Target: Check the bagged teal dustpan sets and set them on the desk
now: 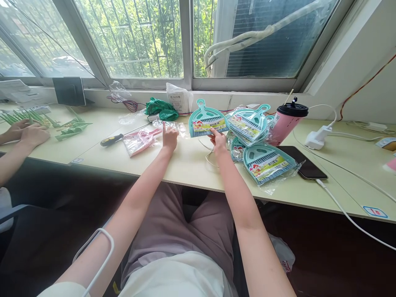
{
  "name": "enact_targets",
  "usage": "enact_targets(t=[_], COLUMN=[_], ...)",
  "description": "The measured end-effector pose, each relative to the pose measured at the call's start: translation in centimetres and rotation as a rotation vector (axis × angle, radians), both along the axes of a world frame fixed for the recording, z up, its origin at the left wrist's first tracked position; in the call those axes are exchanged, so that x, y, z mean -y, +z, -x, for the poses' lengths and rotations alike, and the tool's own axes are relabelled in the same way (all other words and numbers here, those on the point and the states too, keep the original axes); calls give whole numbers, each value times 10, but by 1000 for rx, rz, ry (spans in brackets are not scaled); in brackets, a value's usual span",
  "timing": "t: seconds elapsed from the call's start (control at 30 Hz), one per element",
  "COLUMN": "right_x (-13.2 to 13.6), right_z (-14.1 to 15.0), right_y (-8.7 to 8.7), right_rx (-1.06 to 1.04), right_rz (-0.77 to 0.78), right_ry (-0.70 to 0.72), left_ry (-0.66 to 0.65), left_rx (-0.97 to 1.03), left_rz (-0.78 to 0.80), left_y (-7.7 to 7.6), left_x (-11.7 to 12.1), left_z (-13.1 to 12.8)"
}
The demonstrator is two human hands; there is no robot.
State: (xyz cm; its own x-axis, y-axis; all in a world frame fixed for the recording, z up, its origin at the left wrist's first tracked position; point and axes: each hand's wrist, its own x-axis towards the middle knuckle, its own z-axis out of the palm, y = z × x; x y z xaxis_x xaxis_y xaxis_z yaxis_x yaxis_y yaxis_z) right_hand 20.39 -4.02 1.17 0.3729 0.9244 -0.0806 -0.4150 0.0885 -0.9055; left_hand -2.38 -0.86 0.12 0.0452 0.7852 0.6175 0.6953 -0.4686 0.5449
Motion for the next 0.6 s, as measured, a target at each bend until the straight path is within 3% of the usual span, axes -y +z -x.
enact_targets(t=[0.13, 0.27, 0.5, 0.6], right_x=[-3, -7, -7, -5], right_z=[-2, -7, -6, -3], right_y=[1, 0, -2, -2], right_rx=[61, 52, 23, 57], right_rz=[-8, -14, -8, 17], right_ry=[-34, -51, -13, 14], left_ry=[-37, -108, 224, 199], left_rx=[41, 23, -87, -139], left_rz=[-49, -14, 58, 92], left_y=[12, 13, 5, 3], left_x=[6, 4, -3, 0], left_z=[1, 5, 16, 8])
